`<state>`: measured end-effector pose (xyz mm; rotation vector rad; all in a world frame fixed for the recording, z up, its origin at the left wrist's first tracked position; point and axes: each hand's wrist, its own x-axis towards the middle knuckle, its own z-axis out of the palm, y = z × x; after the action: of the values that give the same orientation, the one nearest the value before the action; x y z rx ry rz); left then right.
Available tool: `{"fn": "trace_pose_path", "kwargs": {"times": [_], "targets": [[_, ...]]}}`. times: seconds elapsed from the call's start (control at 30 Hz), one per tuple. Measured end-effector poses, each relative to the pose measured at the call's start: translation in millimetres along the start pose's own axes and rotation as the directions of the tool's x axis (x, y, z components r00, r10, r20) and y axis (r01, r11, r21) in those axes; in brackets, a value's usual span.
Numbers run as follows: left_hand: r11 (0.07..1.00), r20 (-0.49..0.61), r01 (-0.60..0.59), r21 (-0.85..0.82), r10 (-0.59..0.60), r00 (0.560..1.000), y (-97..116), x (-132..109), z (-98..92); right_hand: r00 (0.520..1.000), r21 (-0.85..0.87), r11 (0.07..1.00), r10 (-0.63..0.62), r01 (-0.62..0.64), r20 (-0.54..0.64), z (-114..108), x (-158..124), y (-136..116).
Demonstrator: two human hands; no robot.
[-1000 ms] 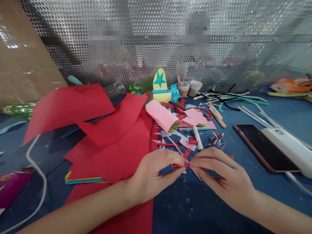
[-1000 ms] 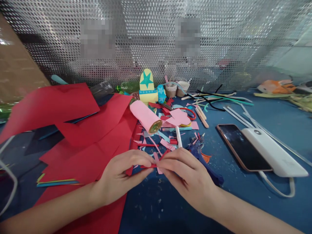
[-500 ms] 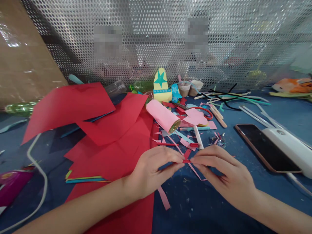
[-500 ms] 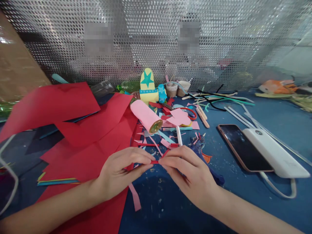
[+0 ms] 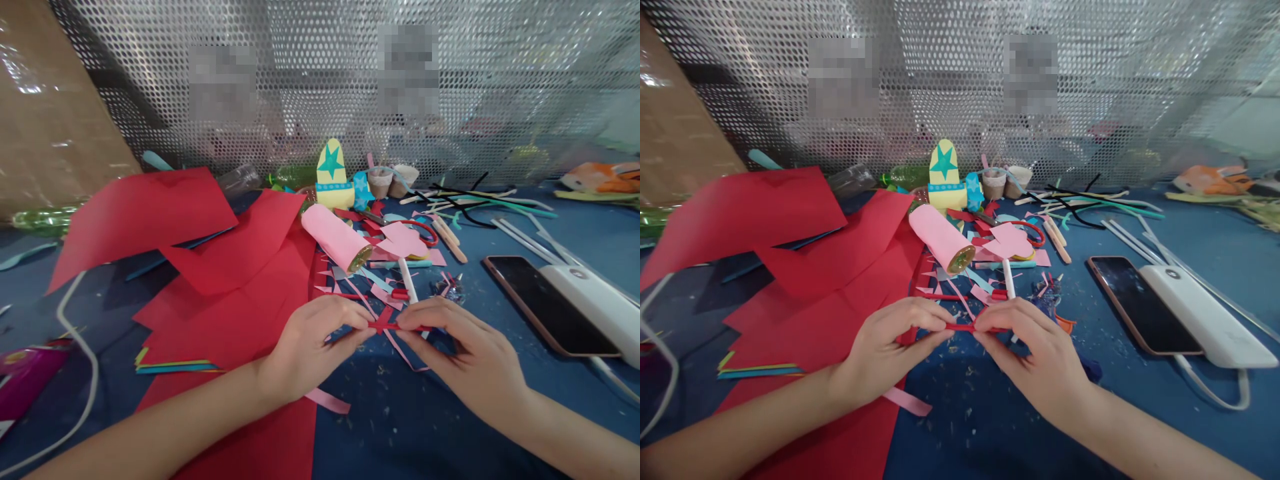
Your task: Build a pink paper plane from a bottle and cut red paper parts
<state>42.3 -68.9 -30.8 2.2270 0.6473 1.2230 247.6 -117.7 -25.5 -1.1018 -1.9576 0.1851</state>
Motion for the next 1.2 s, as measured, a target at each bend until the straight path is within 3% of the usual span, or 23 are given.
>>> {"fn": "trace_pose_path", "kwargs": {"times": [0.13, 0.27, 0.5, 0.6, 0.7, 0.97, 1.03, 1.2], "targets": [[0.997, -0.049, 0.073, 0.020, -0.072, 0.996, -4, 0, 2.8, 0.993, -0.036, 0.992, 0.122, -0.122, -0.010, 0, 2, 1], [0.987, -0.068, 0.143, 0.070, -0.139, 0.988, -5, 0, 2.7, 0.988, -0.032, 0.987, 0.155, -0.156, -0.011, -1, 1, 2], [0.999, -0.039, 0.006, 0.047, -0.004, 0.999, -6, 1, 1.8, 0.985, -0.087, 0.981, 0.169, -0.171, -0.026, -3, 1, 4], [0.999, -0.051, 0.024, 0.038, -0.022, 0.998, -7, 0, 3.7, 0.991, -0.109, 0.985, 0.132, -0.134, -0.025, -4, 2, 6], [0.996, 0.002, 0.046, 0.080, -0.046, 0.999, -7, -1, 5.0, 0.997, -0.083, 0.994, 0.071, -0.068, 0.029, -3, 3, 9], [0.989, 0.094, -0.053, 0.139, 0.040, 0.995, -7, -2, 4.6, 0.992, -0.122, 0.992, -0.019, 0.035, 0.127, 0, 4, 8], [0.981, 0.127, -0.015, 0.191, -0.010, 0.992, -6, 1, 1.2, 0.994, -0.144, 0.989, -0.027, 0.042, 0.104, 0, 4, 9], [0.914, 0.107, 0.250, 0.318, -0.297, 0.949, -14, 19, -21.2, 0.998, -0.266, 0.963, 0.053, -0.045, 0.022, -4, 6, 16]]}}
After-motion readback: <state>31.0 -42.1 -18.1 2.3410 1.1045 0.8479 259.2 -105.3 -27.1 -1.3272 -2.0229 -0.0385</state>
